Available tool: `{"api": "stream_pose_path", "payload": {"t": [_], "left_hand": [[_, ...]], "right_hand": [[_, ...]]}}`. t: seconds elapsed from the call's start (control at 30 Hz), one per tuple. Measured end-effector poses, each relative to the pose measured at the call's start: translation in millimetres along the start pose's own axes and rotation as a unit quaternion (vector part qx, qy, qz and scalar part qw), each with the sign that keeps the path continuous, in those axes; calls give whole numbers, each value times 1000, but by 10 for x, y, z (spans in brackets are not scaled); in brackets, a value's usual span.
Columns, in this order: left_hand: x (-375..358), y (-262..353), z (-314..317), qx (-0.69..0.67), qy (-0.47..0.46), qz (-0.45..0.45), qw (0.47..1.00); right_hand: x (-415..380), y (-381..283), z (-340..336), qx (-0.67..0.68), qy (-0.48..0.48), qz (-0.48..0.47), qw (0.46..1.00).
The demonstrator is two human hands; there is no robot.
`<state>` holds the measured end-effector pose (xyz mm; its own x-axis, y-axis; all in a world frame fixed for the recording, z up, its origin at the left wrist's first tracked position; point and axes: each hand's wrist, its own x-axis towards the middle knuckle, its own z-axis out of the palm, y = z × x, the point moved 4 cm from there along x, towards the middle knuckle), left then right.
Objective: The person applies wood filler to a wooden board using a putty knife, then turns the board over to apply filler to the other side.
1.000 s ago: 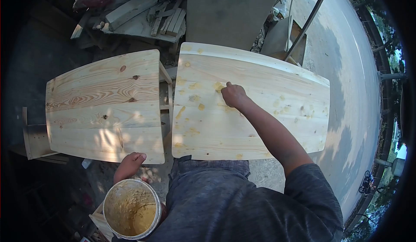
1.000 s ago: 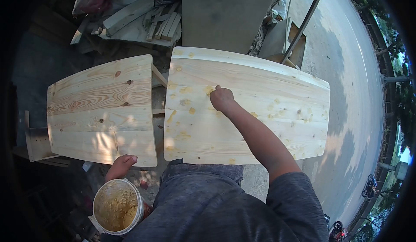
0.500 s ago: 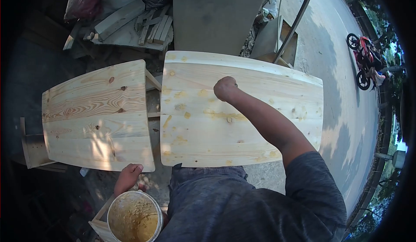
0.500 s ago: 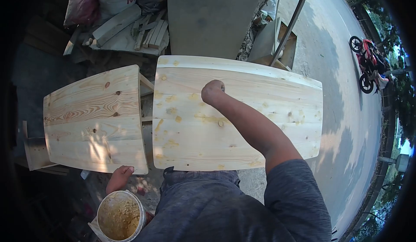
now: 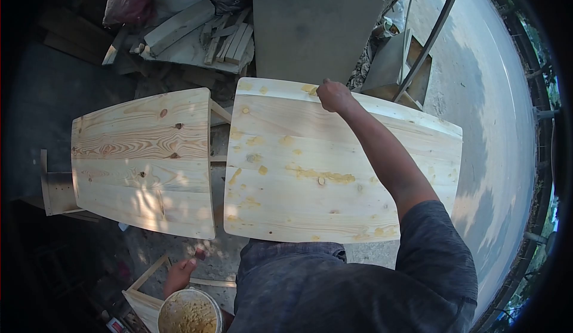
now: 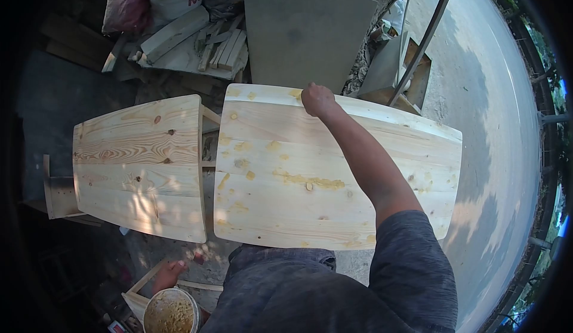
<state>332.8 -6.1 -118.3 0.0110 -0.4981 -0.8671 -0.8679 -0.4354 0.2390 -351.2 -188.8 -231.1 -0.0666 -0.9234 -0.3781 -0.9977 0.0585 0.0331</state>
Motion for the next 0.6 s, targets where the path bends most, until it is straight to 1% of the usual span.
{"api": "stream_pose_path", "payload": {"t": [0.1,0.13,0.17,0.23,0.33,0.4,0.43,0.53,0.6], "left_hand": [[31,30,-31,24,-10,-4,1000],[53,36,-61,32,-12,-4,999],[56,41,-118,20,-3,5,1000],[69,128,-192,-12,16,24,1000],[74,239,-280,25,25,6,999],[171,73,-325,-11,12,18,1000],[183,62,-343,-31,6,22,999],[131,134,-384,-41,23,-12,999],[168,104,-379,-3,6,-12,1000]], "right_hand": [[74,-18,20,59,55,-36,996],[14,-16,71,44,58,-6,997],[27,0,115,24,19,7,1000],[46,10,-78,-20,-56,32,998],[98,29,39,47,45,-39,997],[57,140,215,28,-13,-4,1000],[-6,80,143,18,-41,10,999],[65,20,-55,24,3,-17,1000],[95,-45,-120,38,37,-55,997]]}}
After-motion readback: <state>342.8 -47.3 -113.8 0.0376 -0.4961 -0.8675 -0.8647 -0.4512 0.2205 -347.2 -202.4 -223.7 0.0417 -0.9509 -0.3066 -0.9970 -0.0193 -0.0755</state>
